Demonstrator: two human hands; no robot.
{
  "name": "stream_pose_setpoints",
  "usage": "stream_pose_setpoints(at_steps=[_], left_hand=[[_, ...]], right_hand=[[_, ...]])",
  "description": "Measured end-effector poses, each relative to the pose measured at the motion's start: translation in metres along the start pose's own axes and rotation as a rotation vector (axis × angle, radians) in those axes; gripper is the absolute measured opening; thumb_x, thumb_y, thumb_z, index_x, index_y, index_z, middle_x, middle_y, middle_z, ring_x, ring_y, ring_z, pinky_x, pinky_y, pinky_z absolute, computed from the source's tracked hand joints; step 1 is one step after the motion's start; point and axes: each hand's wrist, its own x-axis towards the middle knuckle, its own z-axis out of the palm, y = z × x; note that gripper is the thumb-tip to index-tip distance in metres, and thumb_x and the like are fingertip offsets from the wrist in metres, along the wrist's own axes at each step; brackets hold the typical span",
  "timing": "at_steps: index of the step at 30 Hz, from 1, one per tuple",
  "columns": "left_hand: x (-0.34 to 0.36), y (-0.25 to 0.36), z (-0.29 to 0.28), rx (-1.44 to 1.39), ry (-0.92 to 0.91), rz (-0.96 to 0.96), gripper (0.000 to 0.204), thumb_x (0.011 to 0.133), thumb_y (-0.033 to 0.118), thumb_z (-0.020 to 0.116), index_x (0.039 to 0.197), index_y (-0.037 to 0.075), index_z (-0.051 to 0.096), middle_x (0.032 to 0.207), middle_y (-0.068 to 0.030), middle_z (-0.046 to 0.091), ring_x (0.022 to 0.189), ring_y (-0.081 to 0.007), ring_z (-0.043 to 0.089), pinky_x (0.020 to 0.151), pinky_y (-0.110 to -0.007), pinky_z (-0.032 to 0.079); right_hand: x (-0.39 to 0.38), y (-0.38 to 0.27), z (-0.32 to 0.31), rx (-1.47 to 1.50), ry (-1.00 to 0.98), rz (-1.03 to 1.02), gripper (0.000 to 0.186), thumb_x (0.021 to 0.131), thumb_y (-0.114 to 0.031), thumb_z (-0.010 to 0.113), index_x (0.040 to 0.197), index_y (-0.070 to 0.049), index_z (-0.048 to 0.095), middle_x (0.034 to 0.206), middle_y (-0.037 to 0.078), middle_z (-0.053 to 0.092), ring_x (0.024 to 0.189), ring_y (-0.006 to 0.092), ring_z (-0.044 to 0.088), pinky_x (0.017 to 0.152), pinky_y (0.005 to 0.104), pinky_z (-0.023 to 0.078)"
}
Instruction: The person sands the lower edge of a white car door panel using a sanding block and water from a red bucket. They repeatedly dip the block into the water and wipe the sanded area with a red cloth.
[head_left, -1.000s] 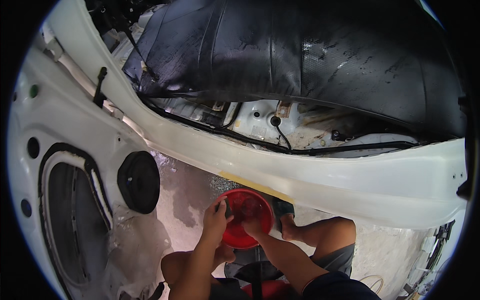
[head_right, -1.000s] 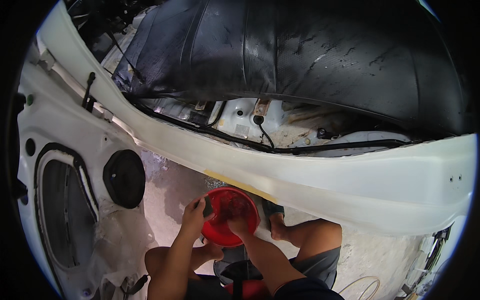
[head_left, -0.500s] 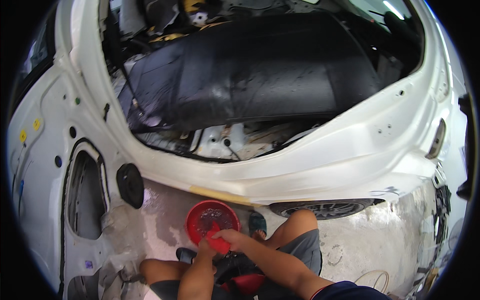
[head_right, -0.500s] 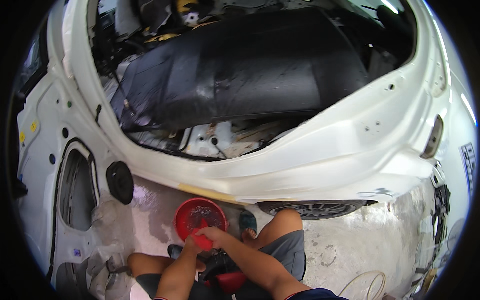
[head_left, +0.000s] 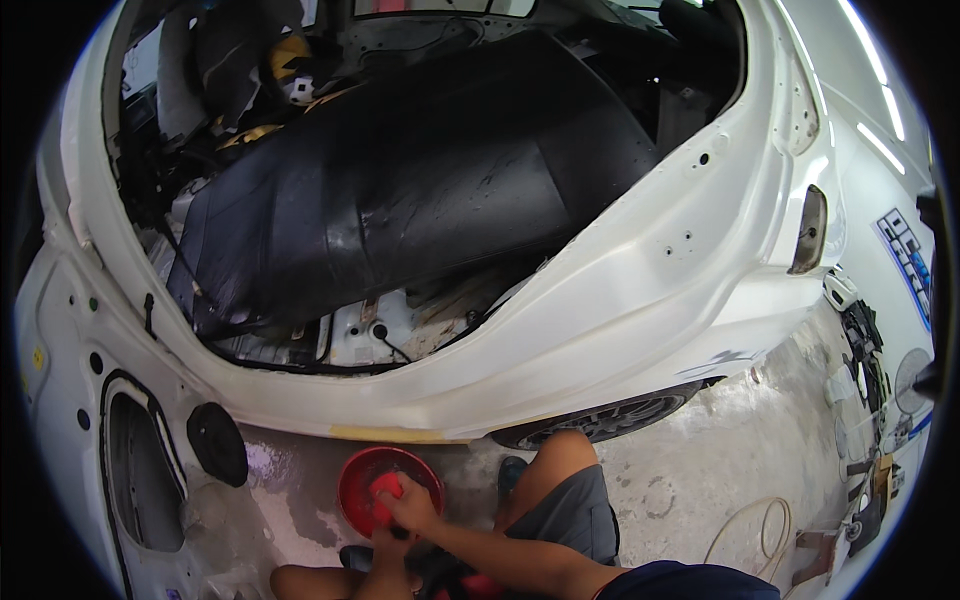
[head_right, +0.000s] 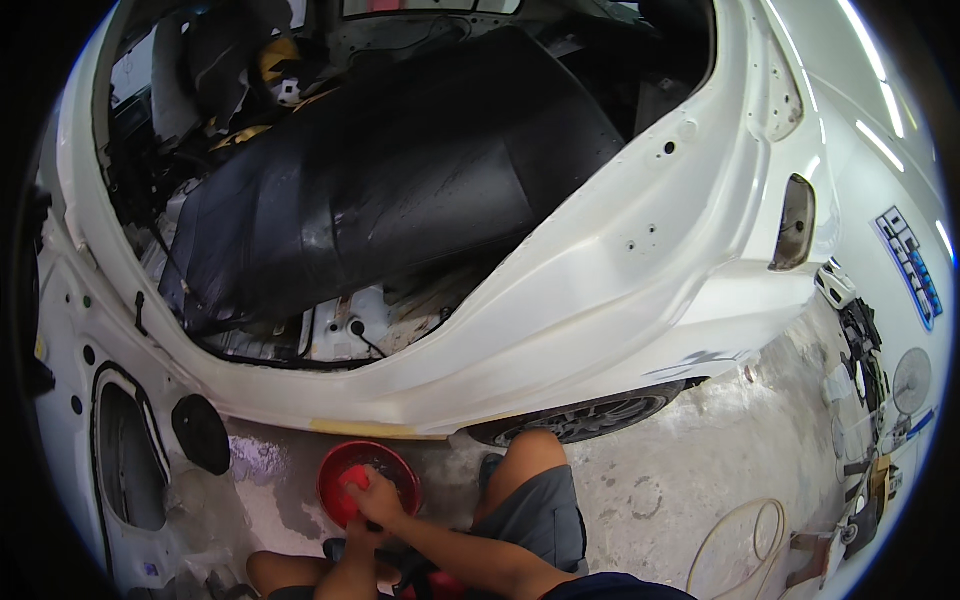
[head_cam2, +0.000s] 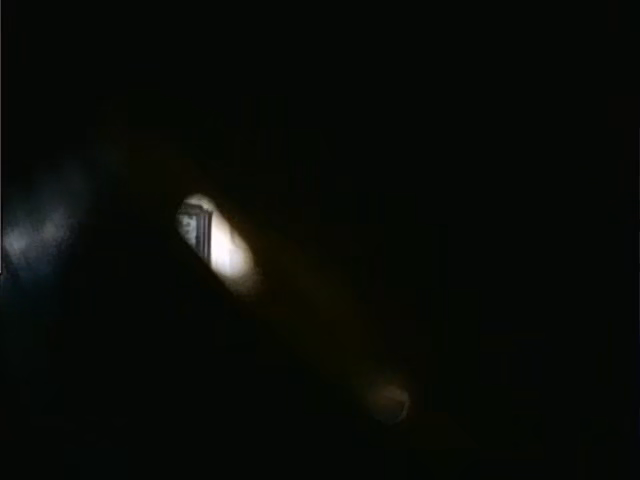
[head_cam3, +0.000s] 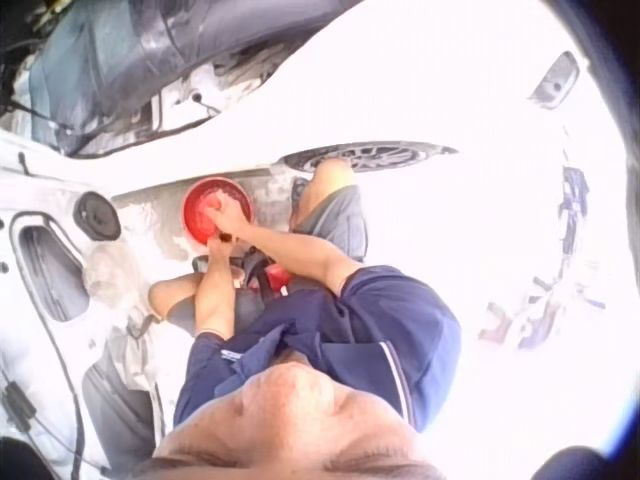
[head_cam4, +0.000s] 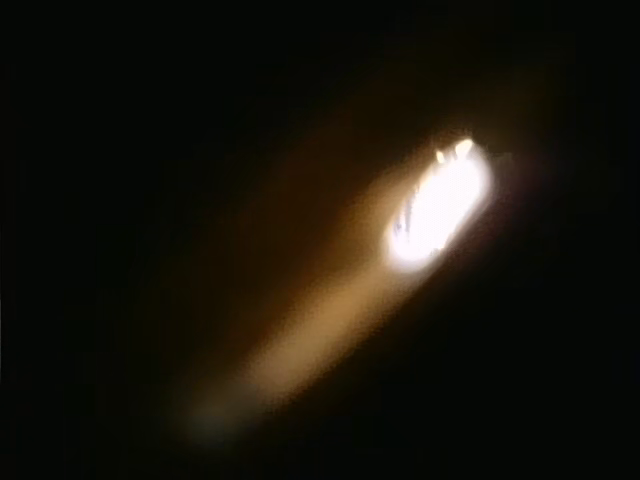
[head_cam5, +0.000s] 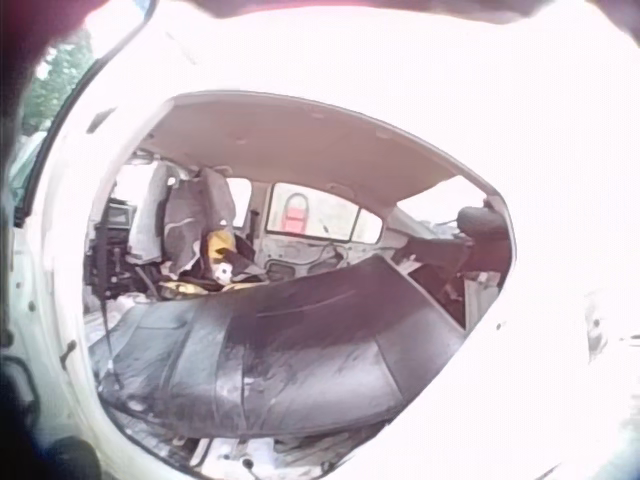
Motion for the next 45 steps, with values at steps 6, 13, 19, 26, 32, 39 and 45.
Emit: stream_pose_setpoints(at_steps=[6,13,19,26,32,39,45], left_hand=[[0.027,-0.009,-0.007,-0.102,-0.320,0.039,0.052,0.096,0.049,0.049,0.134,0.013,0.054,0.127,-0.0121,0.061,0.119,-0.0291,0.060,0.097,-0.049,0.052],[0.029,0.008,0.001,-0.168,-0.297,-0.109,0.047,0.095,0.047,0.053,0.129,0.013,0.058,0.122,-0.0111,0.064,0.113,-0.0280,0.063,0.090,-0.048,0.056],[0.006,0.069,0.032,-0.082,0.378,-0.305,0.029,0.101,0.031,0.046,0.119,0.015,0.060,0.102,-0.0076,0.064,0.084,-0.0272,0.064,0.077,-0.049,0.055],[-0.034,0.129,0.100,0.673,0.181,-0.167,0.019,0.101,0.023,0.048,0.114,0.014,0.057,0.088,0.0000,0.059,0.076,-0.0128,0.060,0.061,-0.036,0.057],[-0.044,0.138,0.134,0.896,0.053,-0.182,0.026,0.099,0.031,0.057,0.118,0.014,0.061,0.099,-0.0040,0.065,0.083,-0.0159,0.065,0.067,-0.037,0.057],[-0.026,0.126,0.155,1.403,-0.189,0.177,0.055,0.096,0.044,0.059,0.135,0.005,0.057,0.123,-0.0255,0.066,0.112,-0.0402,0.065,0.095,-0.044,0.052],[-0.018,0.131,0.160,1.449,-0.235,0.069,0.057,0.096,0.045,0.056,0.133,0.001,0.057,0.119,-0.0244,0.068,0.113,-0.0412,0.064,0.098,-0.045,0.050]], right_hand=[[-0.009,-0.006,0.001,-0.667,-0.117,-0.113,0.087,0.073,-0.062,0.077,0.134,-0.005,0.052,0.130,0.029,0.059,0.123,0.0428,0.058,0.106,0.0501,0.041],[0.041,0.070,0.017,0.031,-0.261,0.081,0.059,0.082,-0.044,0.077,0.121,-0.003,0.060,0.110,0.017,0.070,0.102,0.0300,0.069,0.092,0.0424,0.054],[0.057,0.046,-0.026,1.138,-0.230,0.485,0.031,0.092,-0.027,0.067,0.115,-0.006,0.063,0.106,0.011,0.071,0.097,0.0265,0.070,0.090,0.0427,0.057],[0.011,-0.241,-0.217,0.329,-0.319,-0.099,0.039,0.081,-0.003,0.071,0.119,-0.001,0.062,0.106,0.011,0.071,0.098,0.0214,0.070,0.090,0.0363,0.057],[-0.039,-0.365,-0.362,-1.547,0.069,-0.261,0.069,0.072,-0.057,0.078,0.118,-0.006,0.068,0.148,0.020,0.046,0.140,0.0378,0.038,0.111,0.0542,0.032],[0.005,-0.258,-0.327,-1.935,0.195,-0.473,0.086,0.075,-0.058,0.074,0.139,-0.006,0.050,0.149,0.020,0.045,0.144,0.0389,0.033,0.118,0.0606,0.022],[0.094,-0.163,-0.221,-1.893,-0.193,-0.630,0.075,0.083,-0.057,0.067,0.139,-0.009,0.052,0.138,0.019,0.053,0.135,0.0384,0.042,0.114,0.0533,0.029]])
